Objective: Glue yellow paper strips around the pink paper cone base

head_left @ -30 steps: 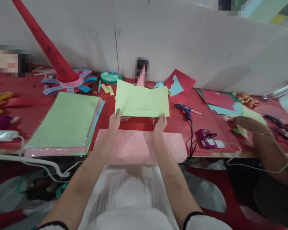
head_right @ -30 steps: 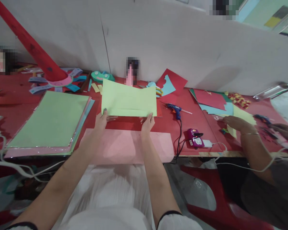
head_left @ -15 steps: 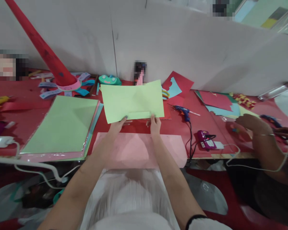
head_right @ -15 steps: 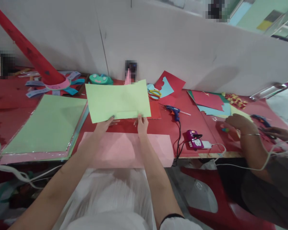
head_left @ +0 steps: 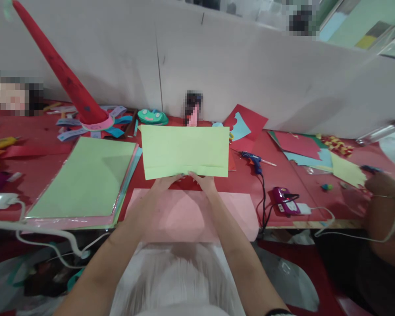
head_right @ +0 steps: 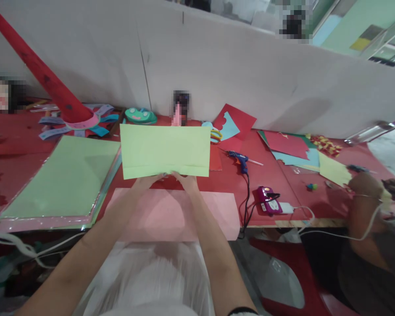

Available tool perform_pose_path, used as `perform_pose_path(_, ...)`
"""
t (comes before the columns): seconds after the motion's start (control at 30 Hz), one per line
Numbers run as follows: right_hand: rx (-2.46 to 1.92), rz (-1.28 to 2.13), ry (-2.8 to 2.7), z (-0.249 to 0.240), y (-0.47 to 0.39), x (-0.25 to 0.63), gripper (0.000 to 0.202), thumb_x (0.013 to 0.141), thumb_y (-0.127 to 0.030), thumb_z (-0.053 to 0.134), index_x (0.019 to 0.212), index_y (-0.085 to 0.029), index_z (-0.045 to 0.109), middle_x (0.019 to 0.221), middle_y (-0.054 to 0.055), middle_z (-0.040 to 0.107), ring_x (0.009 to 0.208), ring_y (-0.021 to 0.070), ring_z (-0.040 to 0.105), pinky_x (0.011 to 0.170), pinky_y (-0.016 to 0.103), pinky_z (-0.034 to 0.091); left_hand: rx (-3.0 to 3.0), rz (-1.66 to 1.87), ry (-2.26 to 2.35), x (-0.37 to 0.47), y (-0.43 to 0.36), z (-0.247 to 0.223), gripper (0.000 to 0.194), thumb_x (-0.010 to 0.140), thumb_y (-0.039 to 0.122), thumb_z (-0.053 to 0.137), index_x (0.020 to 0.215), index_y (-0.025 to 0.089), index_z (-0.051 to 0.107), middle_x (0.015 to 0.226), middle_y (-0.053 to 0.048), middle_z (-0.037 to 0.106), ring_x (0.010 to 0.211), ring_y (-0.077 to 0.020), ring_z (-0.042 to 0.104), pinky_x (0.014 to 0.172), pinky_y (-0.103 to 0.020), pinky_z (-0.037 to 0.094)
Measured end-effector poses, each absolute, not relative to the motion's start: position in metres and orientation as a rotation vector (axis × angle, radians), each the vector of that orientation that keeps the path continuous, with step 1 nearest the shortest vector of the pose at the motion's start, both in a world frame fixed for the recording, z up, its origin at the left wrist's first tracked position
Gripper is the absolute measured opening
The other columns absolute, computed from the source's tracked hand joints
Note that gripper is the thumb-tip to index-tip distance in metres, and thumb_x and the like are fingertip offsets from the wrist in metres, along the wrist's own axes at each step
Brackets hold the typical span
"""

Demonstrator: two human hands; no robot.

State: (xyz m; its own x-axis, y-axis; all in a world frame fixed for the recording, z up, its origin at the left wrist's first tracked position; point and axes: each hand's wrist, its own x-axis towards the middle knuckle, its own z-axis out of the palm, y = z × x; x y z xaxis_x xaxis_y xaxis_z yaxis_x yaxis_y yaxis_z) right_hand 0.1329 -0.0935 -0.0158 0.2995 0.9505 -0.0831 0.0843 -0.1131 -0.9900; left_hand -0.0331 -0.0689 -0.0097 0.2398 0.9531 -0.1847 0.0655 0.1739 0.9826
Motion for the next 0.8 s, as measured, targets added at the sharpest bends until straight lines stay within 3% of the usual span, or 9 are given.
perform_pose_path(0.1, -1.404, 0.971, -1.07, -0.013, -0.097, 0.13, 0.026, 0.055, -0.035, 0.079, 0.074, -0.021, 0.067, 0.082, 0.004, 0.072, 0.086, 0.0191, 0.066, 0.083, 0.032, 0.051, 1.272, 0.874, 1.109, -0.032, -0.071, -0.009, 0.013, 0.069, 0.035, 0.07, 0.078, 0.025, 0.07, 0.086, -0.003, 0.073, 0.082, -0.0223, 0.068, 0.076, -0.033, 0.054)
perform_pose_path(0.17, -1.357, 0.998, -1.14, -0.014, -0.098, 0.129, 0.025, 0.062, -0.037, 0.075, 0.08, -0.022, 0.068, 0.091, 0.004, 0.072, 0.091, 0.0196, 0.065, 0.089, 0.035, 0.049, 1.269, 0.865, 1.089, -0.031, -0.071, -0.009, 0.009, 0.069, 0.033, 0.069, 0.074, 0.025, 0.069, 0.08, -0.002, 0.072, 0.075, -0.0207, 0.067, 0.072, -0.032, 0.054)
perform_pose_path(0.27, -1.352, 1.033, -1.197, -0.018, -0.097, 0.129, 0.019, 0.068, -0.04, 0.069, 0.078, -0.023, 0.068, 0.091, 0.003, 0.072, 0.09, 0.0199, 0.066, 0.092, 0.038, 0.048, 1.272, 0.856, 1.039, -0.028, -0.07, -0.007, 0.008, 0.069, 0.033, 0.067, 0.071, 0.025, 0.068, 0.075, -0.002, 0.071, 0.07, -0.0187, 0.066, 0.07, -0.032, 0.054)
perform_pose_path(0.57, -1.414, 0.973, -1.252, -0.023, -0.096, 0.126, 0.02, 0.068, -0.043, 0.069, 0.077, -0.026, 0.068, 0.089, 0.001, 0.072, 0.101, 0.0219, 0.062, 0.102, 0.04, 0.039, 1.235, 0.83, 1.157, -0.027, -0.077, 0.003, 0.011, 0.071, 0.034, 0.066, 0.068, 0.023, 0.066, 0.071, -0.005, 0.07, 0.071, -0.0213, 0.066, 0.078, -0.038, 0.053)
perform_pose_path(0.8, -1.428, 0.981, -1.282, -0.021, -0.096, 0.127, 0.023, 0.07, -0.042, 0.068, 0.086, -0.025, 0.069, 0.1, 0.003, 0.07, 0.1, 0.023, 0.062, 0.098, 0.039, 0.042, 1.267, 0.837, 1.145, -0.03, -0.08, 0.004, 0.019, 0.074, 0.04, 0.063, 0.075, 0.021, 0.065, 0.076, -0.005, 0.07, 0.075, -0.0216, 0.065, 0.079, -0.038, 0.054)
